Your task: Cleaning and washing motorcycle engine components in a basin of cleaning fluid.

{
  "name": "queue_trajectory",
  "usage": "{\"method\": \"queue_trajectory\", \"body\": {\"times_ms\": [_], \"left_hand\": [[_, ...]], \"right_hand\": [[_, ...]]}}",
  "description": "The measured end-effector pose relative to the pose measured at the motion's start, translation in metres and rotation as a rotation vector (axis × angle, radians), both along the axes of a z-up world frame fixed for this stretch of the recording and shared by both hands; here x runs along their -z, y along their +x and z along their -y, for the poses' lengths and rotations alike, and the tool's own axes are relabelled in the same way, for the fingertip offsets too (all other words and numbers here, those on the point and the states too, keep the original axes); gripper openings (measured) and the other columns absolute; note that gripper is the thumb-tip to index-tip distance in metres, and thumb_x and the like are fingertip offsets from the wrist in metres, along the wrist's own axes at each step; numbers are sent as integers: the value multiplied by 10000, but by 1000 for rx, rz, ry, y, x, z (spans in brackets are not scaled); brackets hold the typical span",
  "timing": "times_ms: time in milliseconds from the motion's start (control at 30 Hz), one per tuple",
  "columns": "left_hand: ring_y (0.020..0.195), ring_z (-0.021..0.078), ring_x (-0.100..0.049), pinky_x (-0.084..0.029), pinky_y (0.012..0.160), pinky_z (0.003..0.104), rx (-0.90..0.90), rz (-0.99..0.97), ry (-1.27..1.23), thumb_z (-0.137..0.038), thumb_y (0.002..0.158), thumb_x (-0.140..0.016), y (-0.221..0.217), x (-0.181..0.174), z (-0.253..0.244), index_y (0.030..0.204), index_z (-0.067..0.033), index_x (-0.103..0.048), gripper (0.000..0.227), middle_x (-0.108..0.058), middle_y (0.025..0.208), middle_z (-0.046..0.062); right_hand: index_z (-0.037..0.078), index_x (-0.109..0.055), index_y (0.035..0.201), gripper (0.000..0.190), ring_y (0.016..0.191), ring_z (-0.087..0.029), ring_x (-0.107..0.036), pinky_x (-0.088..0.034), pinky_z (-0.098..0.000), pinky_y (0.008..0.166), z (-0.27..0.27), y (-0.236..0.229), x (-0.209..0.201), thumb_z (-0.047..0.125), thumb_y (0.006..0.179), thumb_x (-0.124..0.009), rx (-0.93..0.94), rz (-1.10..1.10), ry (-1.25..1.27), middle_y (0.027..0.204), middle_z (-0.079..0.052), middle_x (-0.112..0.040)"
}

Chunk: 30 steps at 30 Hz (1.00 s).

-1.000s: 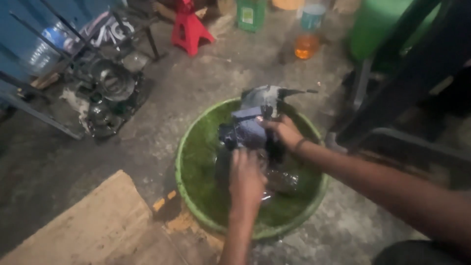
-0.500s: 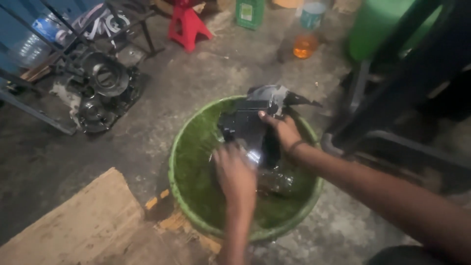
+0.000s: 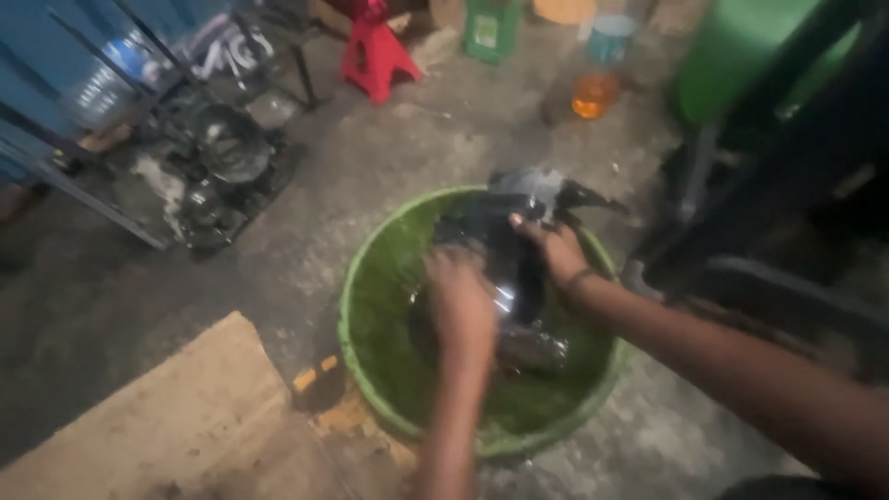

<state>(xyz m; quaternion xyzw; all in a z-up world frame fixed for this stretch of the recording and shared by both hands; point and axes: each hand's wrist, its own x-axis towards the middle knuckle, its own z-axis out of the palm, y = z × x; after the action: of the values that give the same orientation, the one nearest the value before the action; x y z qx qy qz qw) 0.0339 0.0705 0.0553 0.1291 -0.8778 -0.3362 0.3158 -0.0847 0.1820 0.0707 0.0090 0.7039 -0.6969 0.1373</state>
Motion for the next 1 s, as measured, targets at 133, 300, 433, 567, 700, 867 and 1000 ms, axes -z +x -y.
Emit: {"method": "queue_trajectory", "body": {"times_ms": [133, 300, 433, 567, 700, 867, 1000], "left_hand": [[1218, 452, -526, -453, 1029, 516, 109, -14, -4, 26, 775, -648, 4, -12, -29, 1145, 13, -620, 371, -577, 1219, 241], [1251, 515, -484, -459, 988, 538, 35, -140, -11, -26, 758, -680, -40, -9, 12, 1234, 106, -566, 507, -509, 1334, 345], [1097, 433, -672, -525, 934, 519, -53, 326, 271, -170, 929, -616, -52, 44, 80, 1152, -4, -673, 284, -676, 1146, 252], [978, 455, -689, -526, 863, 546, -289, 234, 511, -365, 979, -613, -64, 41, 104, 1154, 49, -631, 450, -674, 1076, 265], [1042, 494, -653, -499, 922, 548, -75, -62, 239, -382, 1031, -565, -94, 55, 92, 1217, 63, -649, 490, -676, 1136, 308], [1029, 494, -659, -519, 895, 546, -11, 30, 229, -331, 1028, -569, -83, 113, 83, 1201, 57, -652, 433, -673, 1128, 327], [962, 433, -716, -555, 840, 519, -154, 312, 470, -346, 924, -649, -62, 92, 121, 1065, 23, -695, 398, -730, 1032, 279]], "right_hand": [[-13, -667, 1215, 573, 936, -263, -677, -534, -411, 851, 2, -4, -4, 376, 807, -772, -51, 44, -174, 1096, -147, -717], [2, -711, 1185, 550, 867, -221, -677, -524, -373, 795, -16, -11, 7, 438, 850, -731, -57, 43, -71, 1026, -102, -742], [16, -712, 1172, 543, 841, -212, -662, -513, -349, 751, -10, -20, 11, 455, 852, -736, -39, 22, -64, 991, -81, -734], [-4, -715, 1156, 570, 808, -243, -648, -508, -377, 731, -11, -20, 9, 475, 848, -741, 32, -10, 34, 966, -113, -725], [-49, -626, 1192, 666, 889, -276, -704, -573, -430, 802, 0, -15, -1, 459, 791, -784, 128, 68, -56, 1015, -145, -730], [-22, -547, 1344, 800, 1083, -304, -631, -505, -445, 890, -32, -43, 26, 567, 844, -754, 246, 40, 284, 1212, -215, -650], [-73, -667, 1306, 829, 1104, -391, -593, -477, -477, 865, -23, -77, 71, 621, 855, -724, 198, -4, 291, 1303, -329, -636]]}}
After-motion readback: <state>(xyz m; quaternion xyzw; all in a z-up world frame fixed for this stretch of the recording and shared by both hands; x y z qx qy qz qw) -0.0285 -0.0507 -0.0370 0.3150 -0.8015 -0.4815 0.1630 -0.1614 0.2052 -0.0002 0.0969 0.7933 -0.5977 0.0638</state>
